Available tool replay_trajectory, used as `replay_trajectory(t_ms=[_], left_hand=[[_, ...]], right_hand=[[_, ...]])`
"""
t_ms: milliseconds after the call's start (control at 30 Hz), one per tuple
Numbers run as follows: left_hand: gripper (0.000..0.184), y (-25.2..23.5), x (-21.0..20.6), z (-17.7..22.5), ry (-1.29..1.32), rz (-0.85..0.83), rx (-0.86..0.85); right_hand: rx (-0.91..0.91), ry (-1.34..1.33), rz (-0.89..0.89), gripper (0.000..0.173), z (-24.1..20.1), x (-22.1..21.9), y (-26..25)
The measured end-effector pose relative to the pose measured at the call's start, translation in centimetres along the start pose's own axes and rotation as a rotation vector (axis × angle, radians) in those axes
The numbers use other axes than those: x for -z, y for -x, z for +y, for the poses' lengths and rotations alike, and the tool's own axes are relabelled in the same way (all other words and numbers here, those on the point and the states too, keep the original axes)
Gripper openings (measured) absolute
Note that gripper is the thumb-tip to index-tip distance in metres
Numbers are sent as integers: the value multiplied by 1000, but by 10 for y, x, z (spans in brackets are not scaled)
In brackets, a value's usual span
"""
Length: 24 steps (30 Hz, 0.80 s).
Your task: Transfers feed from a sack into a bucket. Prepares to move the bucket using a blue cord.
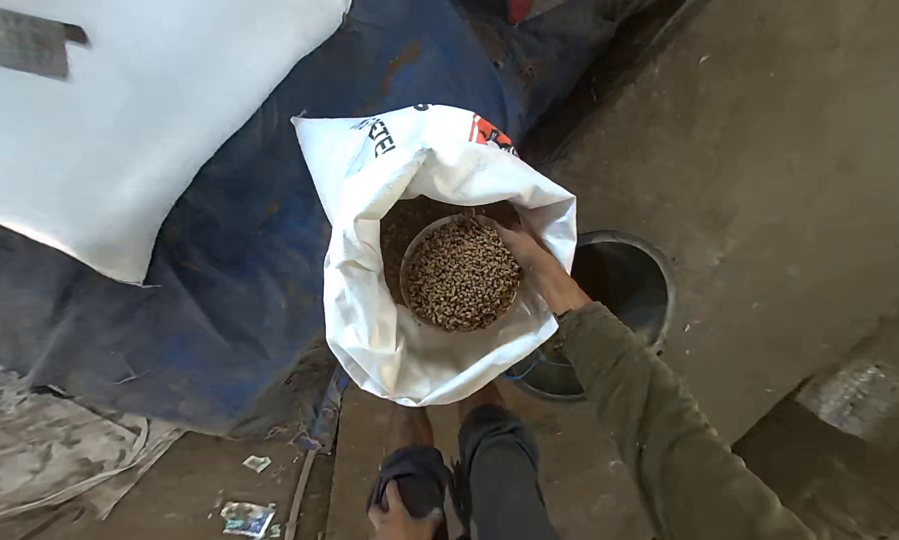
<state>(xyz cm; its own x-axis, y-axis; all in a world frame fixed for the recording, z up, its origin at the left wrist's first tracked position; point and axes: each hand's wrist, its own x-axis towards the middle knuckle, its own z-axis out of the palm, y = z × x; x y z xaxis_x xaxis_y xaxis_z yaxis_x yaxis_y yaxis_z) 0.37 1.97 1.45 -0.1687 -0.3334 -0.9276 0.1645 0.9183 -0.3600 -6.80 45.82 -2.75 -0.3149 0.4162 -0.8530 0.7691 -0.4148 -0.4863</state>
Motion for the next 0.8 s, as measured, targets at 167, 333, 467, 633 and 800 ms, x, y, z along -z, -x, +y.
replay_trajectory(t_ms=[167,333,467,633,800], left_hand=[[116,-15,4,7,-96,36,1],[114,-25,1,1,-166,101,-31],[117,-37,4,-4,-251,85,-59],[118,-43,9,-10,-267,71,-76],[116,-26,25,-1,-257,86,-74]], right_hand=[[45,-100,-161,62,12,32,8],[74,-77,-99,56,20,92,64],[89,-47,107,46,43,162,125],[24,362,450,41,80,223,202],[-66,776,559,51,126,206,223]])
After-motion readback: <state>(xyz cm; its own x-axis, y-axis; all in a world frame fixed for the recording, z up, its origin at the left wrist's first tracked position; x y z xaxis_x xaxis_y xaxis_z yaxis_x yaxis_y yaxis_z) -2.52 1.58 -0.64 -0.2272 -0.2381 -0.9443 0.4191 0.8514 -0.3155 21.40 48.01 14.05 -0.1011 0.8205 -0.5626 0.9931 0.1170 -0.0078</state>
